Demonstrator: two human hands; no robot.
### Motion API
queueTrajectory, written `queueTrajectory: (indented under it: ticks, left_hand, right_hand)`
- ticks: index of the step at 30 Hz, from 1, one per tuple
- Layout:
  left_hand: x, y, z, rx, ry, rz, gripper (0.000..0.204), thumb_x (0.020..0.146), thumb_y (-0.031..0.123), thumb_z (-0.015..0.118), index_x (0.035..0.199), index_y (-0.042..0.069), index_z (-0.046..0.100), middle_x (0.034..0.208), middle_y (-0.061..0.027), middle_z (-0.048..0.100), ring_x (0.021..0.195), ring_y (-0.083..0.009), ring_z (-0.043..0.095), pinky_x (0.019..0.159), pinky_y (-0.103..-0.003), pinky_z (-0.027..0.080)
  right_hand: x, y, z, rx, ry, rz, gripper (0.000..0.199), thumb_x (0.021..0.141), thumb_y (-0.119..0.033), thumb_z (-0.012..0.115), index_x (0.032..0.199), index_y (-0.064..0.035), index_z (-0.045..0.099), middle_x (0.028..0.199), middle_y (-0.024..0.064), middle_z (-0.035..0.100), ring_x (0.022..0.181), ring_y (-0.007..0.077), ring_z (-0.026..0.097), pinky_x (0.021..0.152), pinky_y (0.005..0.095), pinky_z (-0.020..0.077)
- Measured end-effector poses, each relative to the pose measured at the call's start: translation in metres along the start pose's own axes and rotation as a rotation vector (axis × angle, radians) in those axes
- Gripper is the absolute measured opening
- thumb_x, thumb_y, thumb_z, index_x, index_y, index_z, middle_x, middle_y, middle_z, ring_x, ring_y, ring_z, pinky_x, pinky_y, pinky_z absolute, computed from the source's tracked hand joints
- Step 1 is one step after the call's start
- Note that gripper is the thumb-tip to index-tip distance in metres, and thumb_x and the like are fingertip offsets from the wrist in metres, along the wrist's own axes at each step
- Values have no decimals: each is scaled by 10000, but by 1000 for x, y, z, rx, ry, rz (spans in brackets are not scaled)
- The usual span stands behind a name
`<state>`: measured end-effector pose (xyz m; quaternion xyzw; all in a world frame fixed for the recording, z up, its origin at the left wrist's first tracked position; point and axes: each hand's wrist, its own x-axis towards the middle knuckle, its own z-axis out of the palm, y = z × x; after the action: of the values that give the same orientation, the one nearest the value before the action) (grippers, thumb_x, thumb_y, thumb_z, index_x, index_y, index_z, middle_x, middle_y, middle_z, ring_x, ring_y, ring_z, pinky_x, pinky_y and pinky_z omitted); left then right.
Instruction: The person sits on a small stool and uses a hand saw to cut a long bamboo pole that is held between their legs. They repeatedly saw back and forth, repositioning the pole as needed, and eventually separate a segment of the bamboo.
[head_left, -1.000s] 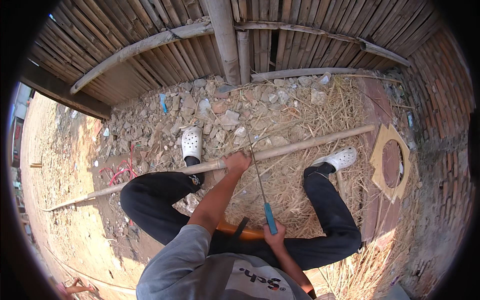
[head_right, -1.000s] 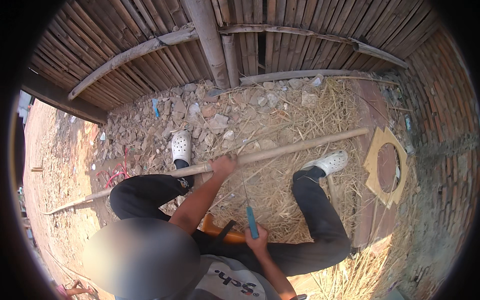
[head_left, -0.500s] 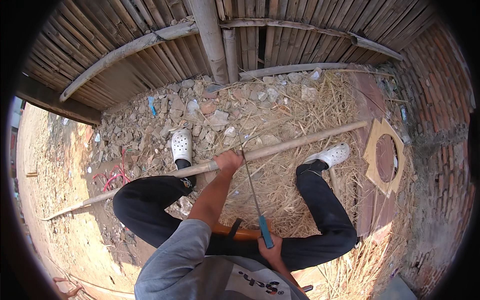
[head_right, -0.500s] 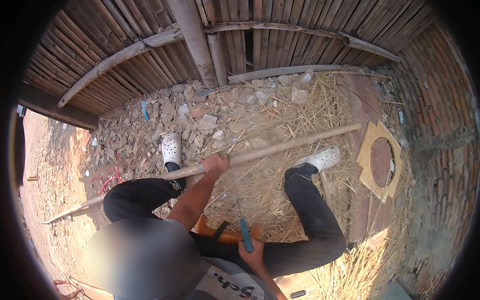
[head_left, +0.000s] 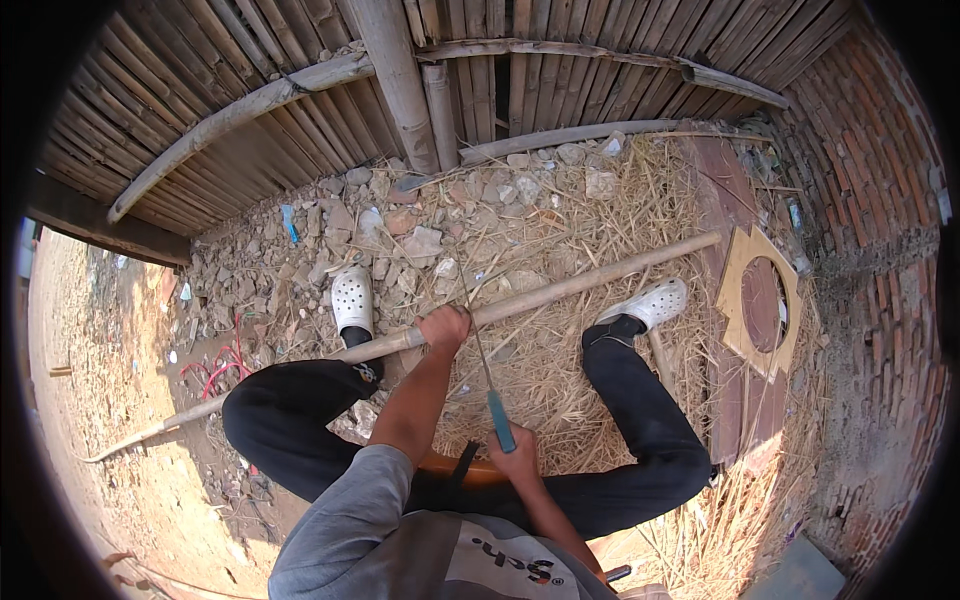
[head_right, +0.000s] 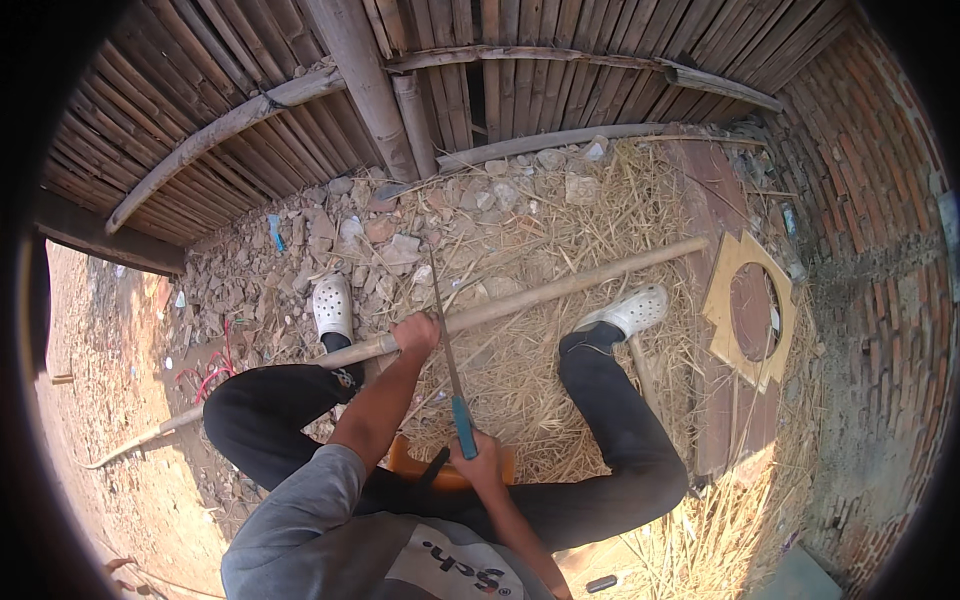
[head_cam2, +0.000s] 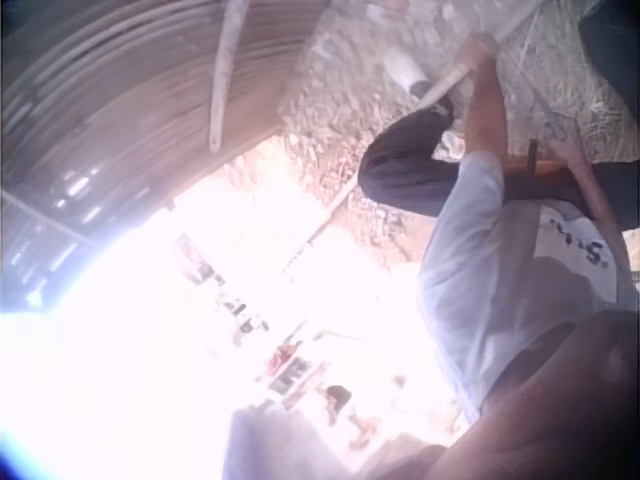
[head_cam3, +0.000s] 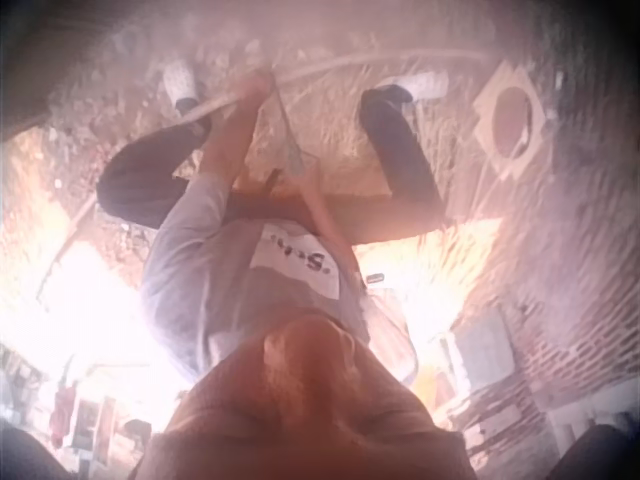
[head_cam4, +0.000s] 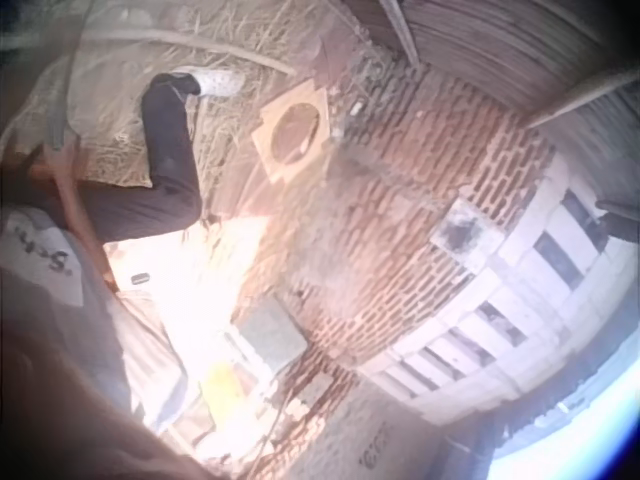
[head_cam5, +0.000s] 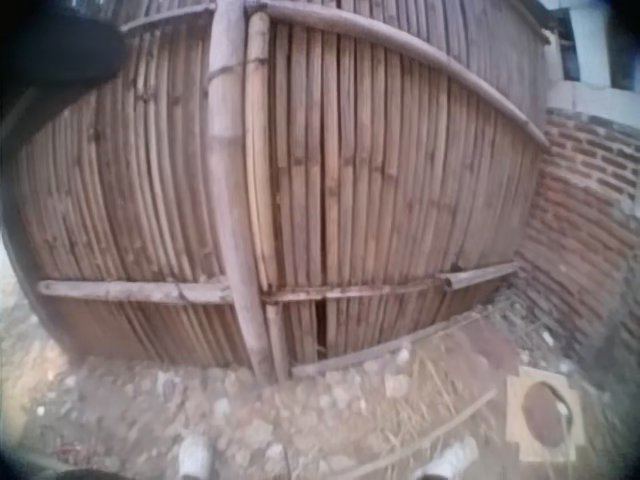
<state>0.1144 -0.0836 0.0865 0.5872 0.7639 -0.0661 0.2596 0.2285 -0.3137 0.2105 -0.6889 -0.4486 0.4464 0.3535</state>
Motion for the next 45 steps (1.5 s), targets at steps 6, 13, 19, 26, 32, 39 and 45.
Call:
queueTrajectory:
  ticks: [6, 13, 19, 26, 32, 39, 45]
  left_hand:
    - [-12, -13, 6, 1, 11, -37, 425, 857, 401, 463, 876, 71, 731, 900, -180, 712, 856, -307, 689, 950, -497, 350]
    - [2, -8, -4, -1, 23, 48, 392, 841, 375, 470, 853, 81, 730, 885, -171, 714, 828, -299, 690, 935, -497, 361]
    - [-3, -27, 10, 1, 113, 36, 376, 840, 357, 487, 823, 69, 729, 826, -160, 712, 760, -313, 689, 935, -506, 366]
    - [-5, -14, -4, -22, 125, 124, 382, 837, 354, 484, 820, 62, 729, 822, -165, 712, 754, -314, 688, 925, -493, 369]
    - [-24, -18, 34, 17, 54, 8, 391, 841, 362, 465, 831, 78, 735, 875, -169, 716, 816, -307, 691, 920, -488, 369]
    - [-24, -4, 17, 8, -6, 17, 406, 856, 374, 454, 855, 82, 736, 902, -178, 715, 844, -303, 694, 932, -489, 365]
    - [-21, 2, -9, 11, 43, 39, 428, 869, 384, 439, 859, 73, 733, 915, -172, 716, 852, -309, 693, 938, -497, 362]
  right_hand:
    - [-73, 6, -40, 13, 56, 62, 153, 771, -115, 640, 678, -12, 576, 525, 98, 513, 512, 140, 557, 504, 343, 448]
    - [11, 7, 3, -9, 58, 34, 170, 765, -132, 621, 649, -26, 559, 514, 121, 488, 449, 185, 515, 476, 350, 416]
    - [-77, -10, -19, -1, 112, -3, 201, 773, -94, 607, 618, -10, 512, 500, 16, 442, 486, 73, 429, 454, 301, 372]
    - [2, -12, 13, -159, 95, -10, 181, 768, -102, 621, 640, -12, 531, 501, 53, 427, 491, 83, 458, 473, 326, 405]
    - [-88, 19, -25, 18, 125, 26, 196, 769, -102, 619, 640, 4, 517, 507, 129, 454, 456, 150, 440, 482, 359, 409]
    - [-3, 17, -1, -118, 71, 7, 175, 759, -96, 629, 646, 5, 542, 521, 100, 481, 480, 130, 505, 493, 334, 423]
    - [-62, -23, -25, -23, 66, 39, 164, 766, -89, 641, 676, 15, 551, 549, 103, 520, 514, 144, 551, 510, 346, 431]
